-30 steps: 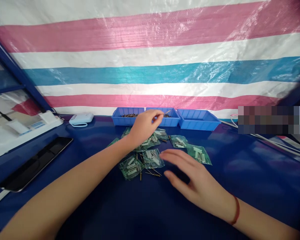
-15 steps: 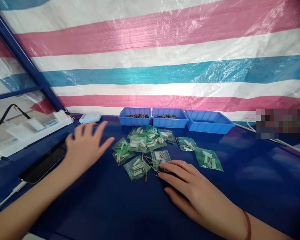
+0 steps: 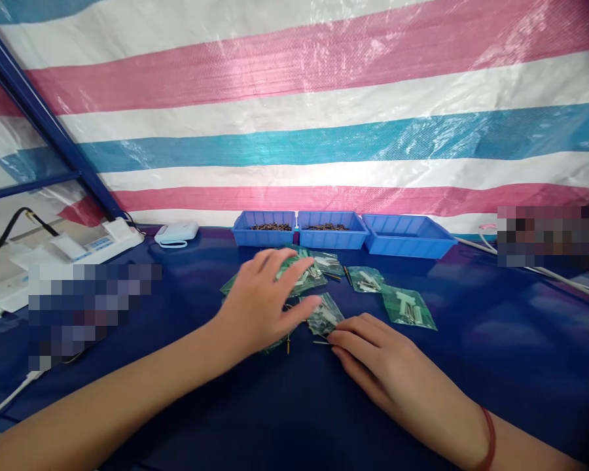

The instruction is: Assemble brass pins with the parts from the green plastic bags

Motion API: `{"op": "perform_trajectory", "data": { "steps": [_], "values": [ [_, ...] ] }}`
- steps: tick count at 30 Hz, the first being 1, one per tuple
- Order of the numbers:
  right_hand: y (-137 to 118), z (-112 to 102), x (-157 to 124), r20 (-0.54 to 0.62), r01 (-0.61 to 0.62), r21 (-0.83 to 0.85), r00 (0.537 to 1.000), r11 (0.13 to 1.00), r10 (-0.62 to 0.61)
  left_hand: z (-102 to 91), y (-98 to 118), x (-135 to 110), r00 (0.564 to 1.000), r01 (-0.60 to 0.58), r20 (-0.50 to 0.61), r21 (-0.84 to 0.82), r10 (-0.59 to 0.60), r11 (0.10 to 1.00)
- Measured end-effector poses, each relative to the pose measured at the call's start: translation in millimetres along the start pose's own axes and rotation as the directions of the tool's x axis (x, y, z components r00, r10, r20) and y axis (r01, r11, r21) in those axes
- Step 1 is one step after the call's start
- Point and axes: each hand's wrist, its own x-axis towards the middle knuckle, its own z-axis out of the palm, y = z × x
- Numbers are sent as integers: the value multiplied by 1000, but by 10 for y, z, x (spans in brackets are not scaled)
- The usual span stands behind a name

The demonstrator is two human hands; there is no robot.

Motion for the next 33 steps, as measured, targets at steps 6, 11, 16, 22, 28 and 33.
{"op": "perform_trajectory", "data": {
  "steps": [6, 11, 16, 22, 28, 33],
  "values": [
    [48, -63, 2, -57, -174, 201, 980, 964, 189, 138, 125, -111, 992, -106, -93, -260, 84, 960],
    [14, -113, 36, 3, -356, 568, 903, 743, 430, 112, 135, -193, 995, -50, -103, -447, 4, 893],
    [-12, -135, 56, 103, -386, 722, 881, 574, 462, 86, 246, -181, 996, 31, -51, -577, -74, 816],
    [-9, -131, 53, 136, -371, 753, 896, 543, 423, 53, 276, -174, 993, -7, -98, -612, -67, 790],
    [-14, -67, 22, -133, -268, 639, 885, 721, 447, 90, 291, -187, 997, 10, -60, -582, -56, 813],
    [34, -142, 27, -321, -191, 382, 890, 904, 323, 80, 211, -75, 999, 6, -29, -503, -24, 865]
  ]
}}
